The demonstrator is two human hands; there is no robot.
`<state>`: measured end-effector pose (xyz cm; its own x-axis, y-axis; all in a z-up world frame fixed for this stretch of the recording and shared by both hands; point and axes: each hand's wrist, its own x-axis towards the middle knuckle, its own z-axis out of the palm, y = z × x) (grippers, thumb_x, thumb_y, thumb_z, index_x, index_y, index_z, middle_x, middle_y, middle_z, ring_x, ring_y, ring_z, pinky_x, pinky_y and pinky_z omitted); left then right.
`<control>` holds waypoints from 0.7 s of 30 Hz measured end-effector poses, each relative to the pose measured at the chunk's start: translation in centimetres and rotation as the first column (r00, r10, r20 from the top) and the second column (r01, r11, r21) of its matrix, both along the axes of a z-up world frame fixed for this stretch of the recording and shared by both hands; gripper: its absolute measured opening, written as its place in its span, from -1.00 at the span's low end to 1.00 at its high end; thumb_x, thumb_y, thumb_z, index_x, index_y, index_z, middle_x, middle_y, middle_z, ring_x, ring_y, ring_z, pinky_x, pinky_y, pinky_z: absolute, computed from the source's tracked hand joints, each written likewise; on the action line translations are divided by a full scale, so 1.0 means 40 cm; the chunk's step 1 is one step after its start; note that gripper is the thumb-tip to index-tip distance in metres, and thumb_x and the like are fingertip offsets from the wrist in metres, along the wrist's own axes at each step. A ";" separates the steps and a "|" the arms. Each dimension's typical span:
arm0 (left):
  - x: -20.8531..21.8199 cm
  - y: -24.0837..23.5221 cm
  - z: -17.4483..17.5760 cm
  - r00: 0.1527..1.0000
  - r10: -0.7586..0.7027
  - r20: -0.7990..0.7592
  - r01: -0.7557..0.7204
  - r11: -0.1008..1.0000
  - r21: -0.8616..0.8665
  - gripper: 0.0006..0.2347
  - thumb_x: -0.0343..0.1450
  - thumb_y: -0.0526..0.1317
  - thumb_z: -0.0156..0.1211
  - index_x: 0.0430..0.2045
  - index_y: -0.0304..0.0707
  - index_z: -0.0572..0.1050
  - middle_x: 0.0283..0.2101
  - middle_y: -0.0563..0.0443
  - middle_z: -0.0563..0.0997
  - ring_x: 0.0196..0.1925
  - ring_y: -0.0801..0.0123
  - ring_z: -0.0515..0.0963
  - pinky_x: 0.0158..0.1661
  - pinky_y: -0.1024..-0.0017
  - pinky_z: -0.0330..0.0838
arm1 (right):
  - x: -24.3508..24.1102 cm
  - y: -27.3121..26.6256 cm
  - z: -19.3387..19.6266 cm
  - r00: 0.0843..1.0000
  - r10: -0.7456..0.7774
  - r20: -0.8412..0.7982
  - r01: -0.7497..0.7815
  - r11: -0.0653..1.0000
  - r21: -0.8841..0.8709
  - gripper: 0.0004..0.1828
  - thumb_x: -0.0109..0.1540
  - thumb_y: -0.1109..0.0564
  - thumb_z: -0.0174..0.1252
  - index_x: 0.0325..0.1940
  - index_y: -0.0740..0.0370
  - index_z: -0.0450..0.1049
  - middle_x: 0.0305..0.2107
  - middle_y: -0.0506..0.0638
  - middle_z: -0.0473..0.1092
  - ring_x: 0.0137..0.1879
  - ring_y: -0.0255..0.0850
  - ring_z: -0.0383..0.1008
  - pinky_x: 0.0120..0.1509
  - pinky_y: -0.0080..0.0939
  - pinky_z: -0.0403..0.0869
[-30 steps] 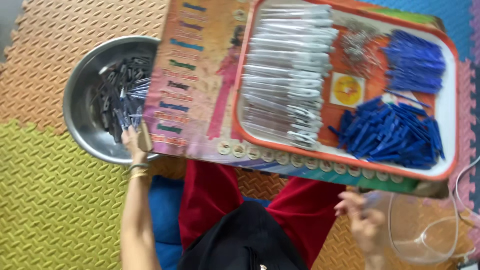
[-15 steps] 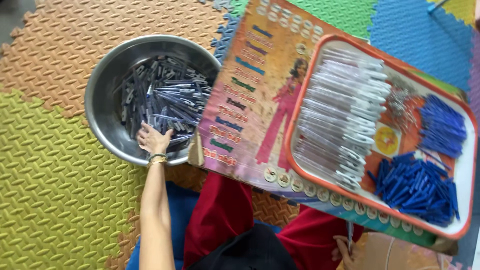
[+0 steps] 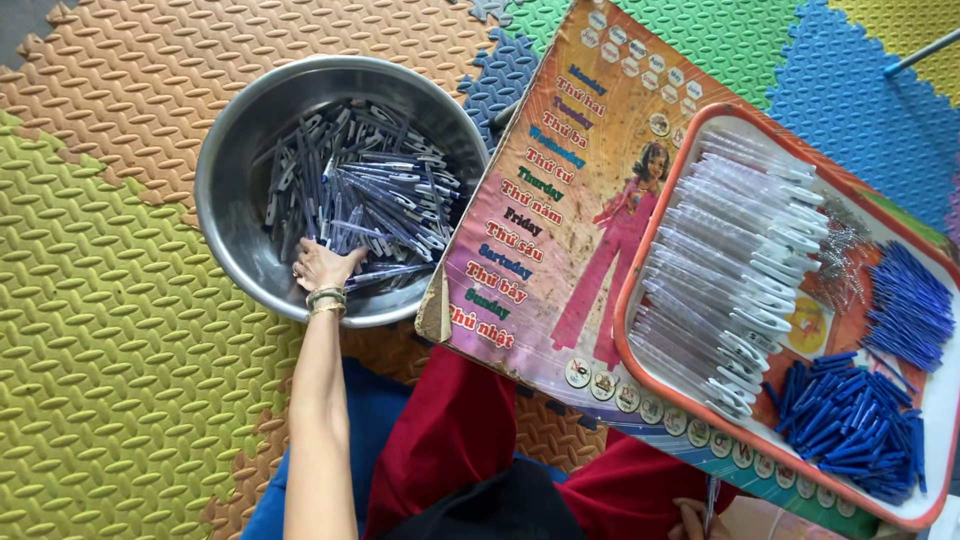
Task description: The person assembles pens by inserting blue ink cartridges into clear pen bodies. They pick up a pen body and a cartridge, insert the cartridge, and place the assembled pen into a metal bowl. The person repeats this process throughout the video.
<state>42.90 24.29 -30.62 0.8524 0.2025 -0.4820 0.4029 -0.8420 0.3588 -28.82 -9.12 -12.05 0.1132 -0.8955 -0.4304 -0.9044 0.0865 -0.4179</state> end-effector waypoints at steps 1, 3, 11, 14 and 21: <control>0.006 0.008 -0.014 1.000 0.001 0.001 -0.001 1.000 0.002 0.24 0.12 0.41 0.59 0.55 -0.37 0.00 0.50 -0.53 0.31 0.57 -0.35 0.24 0.44 -0.29 0.12 | 0.005 0.004 0.002 1.000 0.001 0.001 -0.001 1.000 0.002 -0.66 0.47 -0.03 0.17 0.03 0.18 0.80 -0.63 0.18 0.60 -0.45 -0.03 0.60 -0.10 -0.16 0.50; 0.013 0.022 -0.043 0.995 -0.088 -0.051 0.091 0.994 0.054 0.20 0.19 0.47 0.47 0.50 -0.60 0.09 0.40 -0.52 0.47 0.49 -0.37 0.35 0.40 -0.24 0.22 | 0.009 0.013 0.009 0.999 -0.017 0.040 0.017 1.000 -0.005 -0.68 0.50 0.07 0.15 0.01 0.27 0.77 -0.66 0.26 0.56 -0.51 0.03 0.55 -0.14 -0.10 0.50; 0.011 0.016 0.025 0.998 0.016 -0.056 -0.019 0.998 -0.053 -0.25 0.29 0.07 0.52 0.24 -0.49 0.35 0.27 -0.51 0.58 0.31 -0.40 0.58 0.26 -0.16 0.49 | 0.003 0.006 -0.017 0.987 -0.126 0.102 0.123 0.992 0.038 -0.68 0.52 0.04 0.19 0.05 0.30 0.76 -0.62 0.27 0.52 -0.55 0.05 0.48 -0.26 -0.08 0.46; 0.006 -0.009 0.027 0.999 -0.017 -0.049 0.016 1.000 -0.018 -0.24 0.31 0.10 0.52 0.26 -0.47 0.30 0.30 -0.46 0.56 0.32 -0.39 0.58 0.24 -0.20 0.49 | -0.014 0.001 -0.043 0.983 -0.127 0.133 0.122 0.991 0.049 -0.67 0.52 0.02 0.18 0.06 0.29 0.75 -0.64 0.27 0.52 -0.57 0.04 0.46 -0.31 -0.09 0.44; 0.042 0.050 0.044 0.998 -0.054 -0.037 0.050 0.993 -0.103 -0.49 0.37 -0.08 0.22 0.13 -0.53 0.45 0.14 -0.54 0.64 0.19 -0.40 0.64 0.20 -0.09 0.56 | -0.041 -0.012 -0.060 0.961 -0.166 0.223 0.137 0.981 0.137 -0.65 0.54 0.04 0.15 0.13 0.37 0.69 -0.62 0.33 0.47 -0.59 0.12 0.44 -0.39 -0.05 0.39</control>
<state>44.60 26.28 -28.87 0.8402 0.1061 -0.5318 0.3750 -0.8221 0.4284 -30.47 -9.61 -14.45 0.0897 -0.8538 -0.5128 -0.7561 0.2768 -0.5931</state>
